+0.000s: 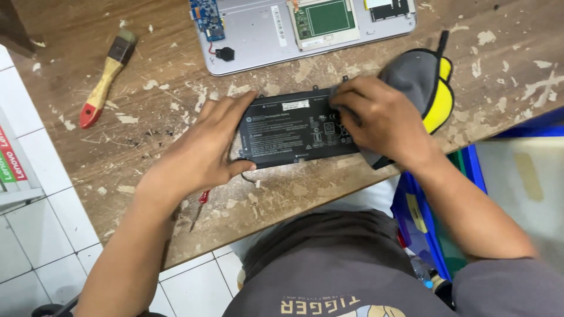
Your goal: Cleaning a laptop battery and the internal chassis of a laptop using a cloth and a brush before installation.
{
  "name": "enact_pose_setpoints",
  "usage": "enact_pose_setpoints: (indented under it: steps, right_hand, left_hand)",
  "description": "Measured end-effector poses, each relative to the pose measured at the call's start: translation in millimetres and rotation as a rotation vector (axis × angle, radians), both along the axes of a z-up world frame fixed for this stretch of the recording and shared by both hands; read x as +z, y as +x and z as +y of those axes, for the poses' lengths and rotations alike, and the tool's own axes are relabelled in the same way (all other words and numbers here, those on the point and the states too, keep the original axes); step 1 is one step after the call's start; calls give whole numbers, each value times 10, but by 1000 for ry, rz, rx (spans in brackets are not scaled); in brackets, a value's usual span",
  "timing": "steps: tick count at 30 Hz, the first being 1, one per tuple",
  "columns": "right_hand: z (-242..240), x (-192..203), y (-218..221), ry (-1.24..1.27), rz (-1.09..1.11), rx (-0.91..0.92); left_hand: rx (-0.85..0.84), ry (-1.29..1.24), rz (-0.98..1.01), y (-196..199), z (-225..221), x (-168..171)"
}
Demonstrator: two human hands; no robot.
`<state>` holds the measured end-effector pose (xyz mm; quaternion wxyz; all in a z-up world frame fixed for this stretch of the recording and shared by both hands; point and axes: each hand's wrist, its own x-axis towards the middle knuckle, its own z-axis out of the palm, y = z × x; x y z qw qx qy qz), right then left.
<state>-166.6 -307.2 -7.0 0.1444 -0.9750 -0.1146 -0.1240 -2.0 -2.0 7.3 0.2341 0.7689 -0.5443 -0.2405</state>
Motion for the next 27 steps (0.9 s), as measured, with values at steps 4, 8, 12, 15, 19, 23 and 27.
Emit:
enact_pose_setpoints:
  steps: [4, 8, 12, 15, 19, 23, 27]
  right_hand:
    - [536, -27, 274, -1, 7, 138]
    - [979, -86, 424, -4, -27, 318]
    - [1058, -76, 397, 8, -128, 423]
    - [972, -47, 254, -19, -96, 396]
    - [732, 27, -16, -44, -38, 439]
    - [371, 82, -303, 9, 18, 304]
    - [-54, 107, -588, 51, 39, 136]
  left_hand:
    - [23, 76, 12, 1, -19, -1]
    - [50, 167, 32, -2, -49, 46]
    - [33, 92, 20, 19, -28, -5]
    - [4, -8, -36, 37, 11, -65]
    - [7, -54, -39, 49, 41, -68]
    - [1, -104, -33, 34, 45, -76]
    - [1, -77, -27, 29, 26, -71]
